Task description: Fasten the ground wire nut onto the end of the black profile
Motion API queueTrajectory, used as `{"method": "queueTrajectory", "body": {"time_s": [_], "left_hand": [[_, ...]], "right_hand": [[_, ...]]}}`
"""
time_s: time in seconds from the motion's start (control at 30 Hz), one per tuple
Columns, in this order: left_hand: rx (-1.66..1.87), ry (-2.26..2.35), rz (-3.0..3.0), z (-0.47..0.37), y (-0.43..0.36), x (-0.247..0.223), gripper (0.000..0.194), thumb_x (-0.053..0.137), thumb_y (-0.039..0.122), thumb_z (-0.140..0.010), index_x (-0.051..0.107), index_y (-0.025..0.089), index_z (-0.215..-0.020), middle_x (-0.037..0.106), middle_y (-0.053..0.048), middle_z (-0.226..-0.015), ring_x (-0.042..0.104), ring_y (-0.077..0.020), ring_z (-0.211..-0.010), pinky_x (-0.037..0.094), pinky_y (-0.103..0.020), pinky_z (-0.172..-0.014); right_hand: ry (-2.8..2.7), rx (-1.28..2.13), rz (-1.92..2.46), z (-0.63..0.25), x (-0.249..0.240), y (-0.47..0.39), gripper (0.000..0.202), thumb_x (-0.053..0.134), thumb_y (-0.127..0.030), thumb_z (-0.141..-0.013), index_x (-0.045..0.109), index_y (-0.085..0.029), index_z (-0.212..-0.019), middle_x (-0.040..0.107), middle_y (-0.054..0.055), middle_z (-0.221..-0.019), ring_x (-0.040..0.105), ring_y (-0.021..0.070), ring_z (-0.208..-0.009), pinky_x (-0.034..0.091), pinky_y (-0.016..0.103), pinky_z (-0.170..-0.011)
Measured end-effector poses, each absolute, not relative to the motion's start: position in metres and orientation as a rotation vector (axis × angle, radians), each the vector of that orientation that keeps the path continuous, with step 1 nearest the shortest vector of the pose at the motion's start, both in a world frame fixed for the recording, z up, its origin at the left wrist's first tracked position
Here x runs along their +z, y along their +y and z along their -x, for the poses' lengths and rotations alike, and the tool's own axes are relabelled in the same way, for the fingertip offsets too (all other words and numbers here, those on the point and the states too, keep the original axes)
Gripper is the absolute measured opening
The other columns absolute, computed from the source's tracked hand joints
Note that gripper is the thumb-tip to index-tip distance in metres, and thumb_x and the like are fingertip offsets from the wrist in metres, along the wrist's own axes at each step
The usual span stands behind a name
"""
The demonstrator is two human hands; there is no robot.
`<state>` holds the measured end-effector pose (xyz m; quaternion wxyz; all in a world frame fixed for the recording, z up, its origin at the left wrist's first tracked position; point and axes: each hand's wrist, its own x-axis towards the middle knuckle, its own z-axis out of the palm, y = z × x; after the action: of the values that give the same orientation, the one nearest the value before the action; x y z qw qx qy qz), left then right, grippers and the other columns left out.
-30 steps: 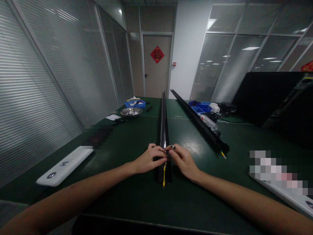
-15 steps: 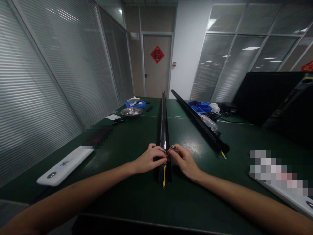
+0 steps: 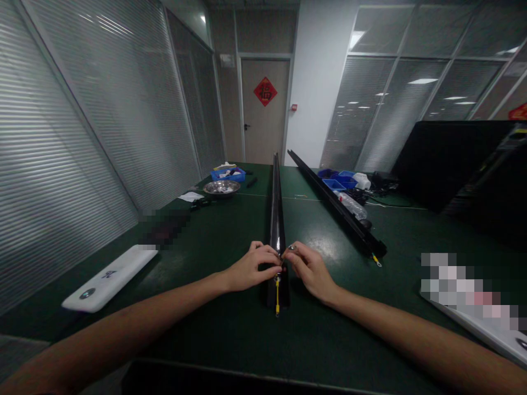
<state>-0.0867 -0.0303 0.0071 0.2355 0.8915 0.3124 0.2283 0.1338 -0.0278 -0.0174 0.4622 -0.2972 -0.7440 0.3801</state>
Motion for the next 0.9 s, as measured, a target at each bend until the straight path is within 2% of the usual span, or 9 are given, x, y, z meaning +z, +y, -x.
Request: {"method": "queueTrajectory", "body": {"time_s": [0.13, 0.37, 0.9], "left_hand": [[0.629, 0.855, -2.456, 0.0867, -0.0306, 0.0065, 0.013, 0.058, 0.024, -0.102, 0.071, 0.021, -0.101, 0.072, 0.000, -0.108, 0.060, -0.0199, -0.113, 0.024, -0.036, -0.103], [0.612, 0.850, -2.460, 0.0875, -0.0283, 0.0042, 0.019, 0.056, 0.033, -0.104, 0.071, 0.021, -0.101, 0.073, -0.001, -0.108, 0.059, -0.0212, -0.114, 0.025, -0.037, -0.103], [0.609, 0.849, -2.458, 0.0879, -0.0283, 0.0040, 0.021, 0.056, 0.036, -0.104, 0.071, 0.022, -0.101, 0.074, -0.002, -0.107, 0.060, -0.0215, -0.114, 0.025, -0.037, -0.103]], "right_hand": [[-1.843, 0.914, 0.718, -0.1345, -0.0159, -0.0286, 0.029, 0.054, -0.037, -0.104, 0.065, -0.018, -0.086, 0.052, -0.002, -0.072, 0.047, 0.0123, -0.057, 0.037, 0.025, -0.054], [-1.868, 0.889, 0.679, -0.1366, -0.0169, -0.0277, 0.027, 0.053, -0.034, -0.106, 0.068, -0.019, -0.089, 0.053, -0.001, -0.076, 0.049, 0.0119, -0.058, 0.038, 0.025, -0.055], [-1.890, 0.882, 0.653, -0.1368, -0.0177, -0.0263, 0.032, 0.050, -0.038, -0.107, 0.067, -0.019, -0.088, 0.053, -0.001, -0.077, 0.049, 0.0115, -0.056, 0.039, 0.025, -0.053]]}}
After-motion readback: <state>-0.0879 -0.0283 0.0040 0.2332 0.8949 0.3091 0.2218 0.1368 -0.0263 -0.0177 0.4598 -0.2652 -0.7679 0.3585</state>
